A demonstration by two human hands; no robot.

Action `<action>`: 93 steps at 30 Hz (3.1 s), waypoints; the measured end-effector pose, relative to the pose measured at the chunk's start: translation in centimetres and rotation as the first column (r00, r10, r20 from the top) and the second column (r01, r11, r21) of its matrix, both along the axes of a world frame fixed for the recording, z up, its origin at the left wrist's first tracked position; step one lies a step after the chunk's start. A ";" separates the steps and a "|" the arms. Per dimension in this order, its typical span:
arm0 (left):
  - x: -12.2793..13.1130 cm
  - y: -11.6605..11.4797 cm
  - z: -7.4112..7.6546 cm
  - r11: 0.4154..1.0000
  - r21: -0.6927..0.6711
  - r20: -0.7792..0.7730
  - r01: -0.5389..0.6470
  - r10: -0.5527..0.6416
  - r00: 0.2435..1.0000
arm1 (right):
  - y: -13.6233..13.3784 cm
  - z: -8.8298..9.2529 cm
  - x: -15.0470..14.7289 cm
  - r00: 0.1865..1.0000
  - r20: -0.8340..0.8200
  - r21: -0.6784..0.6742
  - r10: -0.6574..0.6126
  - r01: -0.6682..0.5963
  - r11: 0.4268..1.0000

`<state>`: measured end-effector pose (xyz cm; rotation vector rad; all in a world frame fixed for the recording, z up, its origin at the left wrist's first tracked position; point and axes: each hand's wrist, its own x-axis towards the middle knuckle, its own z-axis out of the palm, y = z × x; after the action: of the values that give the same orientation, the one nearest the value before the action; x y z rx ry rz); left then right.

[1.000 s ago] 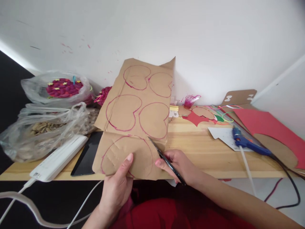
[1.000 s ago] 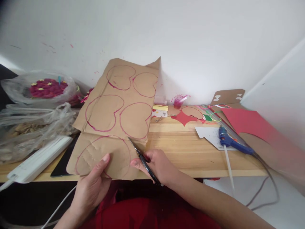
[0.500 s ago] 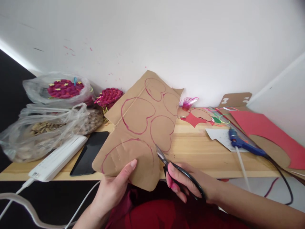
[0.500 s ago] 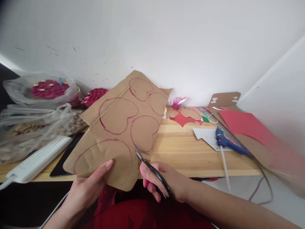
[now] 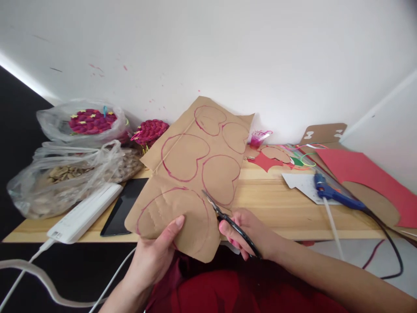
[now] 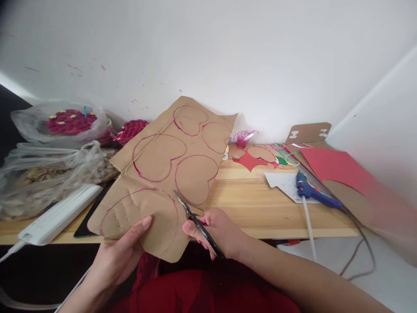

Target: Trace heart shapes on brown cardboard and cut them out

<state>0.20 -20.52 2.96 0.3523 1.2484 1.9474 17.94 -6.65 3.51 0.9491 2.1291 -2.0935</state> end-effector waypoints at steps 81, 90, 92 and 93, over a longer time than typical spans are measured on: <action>-2.6 -1.3 0.8 0.933 -0.217 -0.095 0.286 -0.311 0.946 | -1.0 0.9 3.1 0.991 -0.131 -0.410 0.007 -0.061 0.910; -2.1 -1.6 1.7 0.904 -0.294 -0.197 0.311 -0.375 0.906 | -1.5 1.3 4.0 0.997 -0.070 -0.501 0.014 -0.047 0.864; -1.8 -1.7 2.1 0.896 -0.301 -0.193 0.325 -0.391 0.900 | -1.6 1.6 4.6 0.998 -0.052 -0.497 0.036 -0.057 0.866; -1.7 -1.7 2.2 0.894 -0.303 -0.191 0.331 -0.398 0.897 | -1.7 1.7 4.8 0.998 -0.047 -0.492 0.050 -0.067 0.868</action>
<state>-1.46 -22.26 5.14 0.6605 1.4604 1.4244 22.77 -8.31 5.16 0.7733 1.4734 -2.4483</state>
